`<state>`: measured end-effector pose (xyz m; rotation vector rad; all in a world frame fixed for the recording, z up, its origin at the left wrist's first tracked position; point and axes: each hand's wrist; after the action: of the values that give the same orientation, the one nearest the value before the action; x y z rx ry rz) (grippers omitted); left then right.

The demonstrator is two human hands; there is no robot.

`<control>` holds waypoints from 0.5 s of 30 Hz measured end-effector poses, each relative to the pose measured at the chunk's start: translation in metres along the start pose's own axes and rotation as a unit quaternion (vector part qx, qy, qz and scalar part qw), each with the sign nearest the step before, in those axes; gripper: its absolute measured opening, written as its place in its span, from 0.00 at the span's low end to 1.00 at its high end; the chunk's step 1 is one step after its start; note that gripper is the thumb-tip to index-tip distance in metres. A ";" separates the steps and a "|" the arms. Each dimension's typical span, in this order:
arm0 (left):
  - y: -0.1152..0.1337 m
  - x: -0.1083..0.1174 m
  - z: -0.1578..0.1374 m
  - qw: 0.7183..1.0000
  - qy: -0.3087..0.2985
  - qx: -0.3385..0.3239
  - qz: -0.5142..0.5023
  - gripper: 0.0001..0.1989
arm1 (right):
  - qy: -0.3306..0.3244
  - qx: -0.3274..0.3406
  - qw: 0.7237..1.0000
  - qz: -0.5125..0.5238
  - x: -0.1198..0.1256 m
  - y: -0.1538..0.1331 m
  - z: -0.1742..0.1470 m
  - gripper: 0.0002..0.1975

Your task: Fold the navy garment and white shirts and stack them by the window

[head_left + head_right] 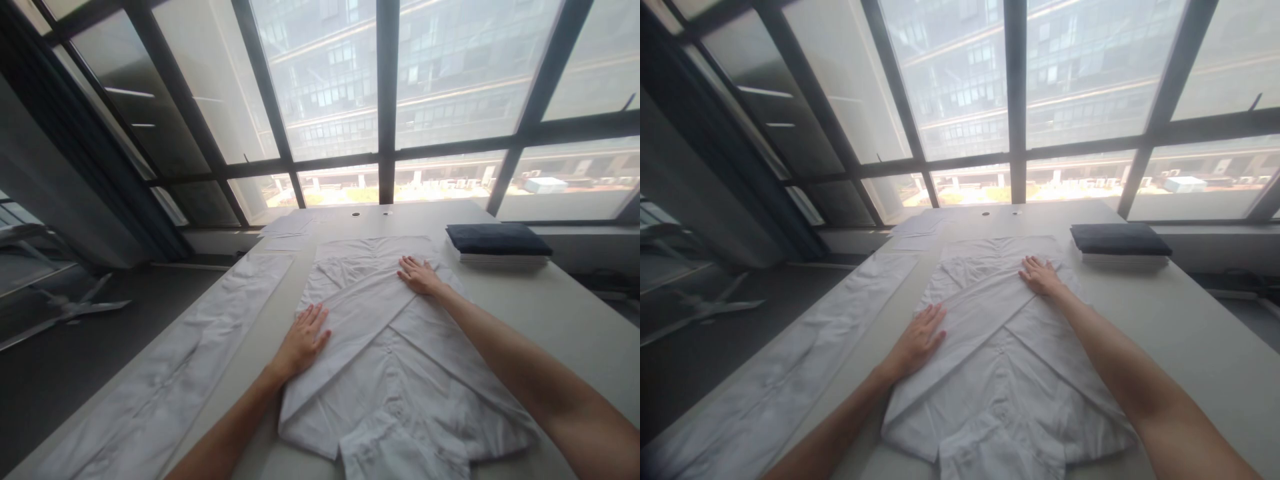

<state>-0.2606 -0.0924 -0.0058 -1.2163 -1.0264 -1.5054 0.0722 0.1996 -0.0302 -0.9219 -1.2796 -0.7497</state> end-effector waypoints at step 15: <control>0.041 0.055 -0.092 0.974 -0.151 -0.144 -0.089 0.33 | 0.021 0.016 0.999 0.023 -0.010 0.009 0.001 0.32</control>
<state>-0.2459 -0.1981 0.0354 -1.6313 -1.1680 -1.6845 0.0783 0.2049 -0.0412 -0.9014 -1.2277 -0.7072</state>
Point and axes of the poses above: each hand's wrist, its own z-axis towards the middle knuckle, its own x-axis out of the back of the hand, y = z × x, and after that the axes turned 5 degrees about -x, right-handed
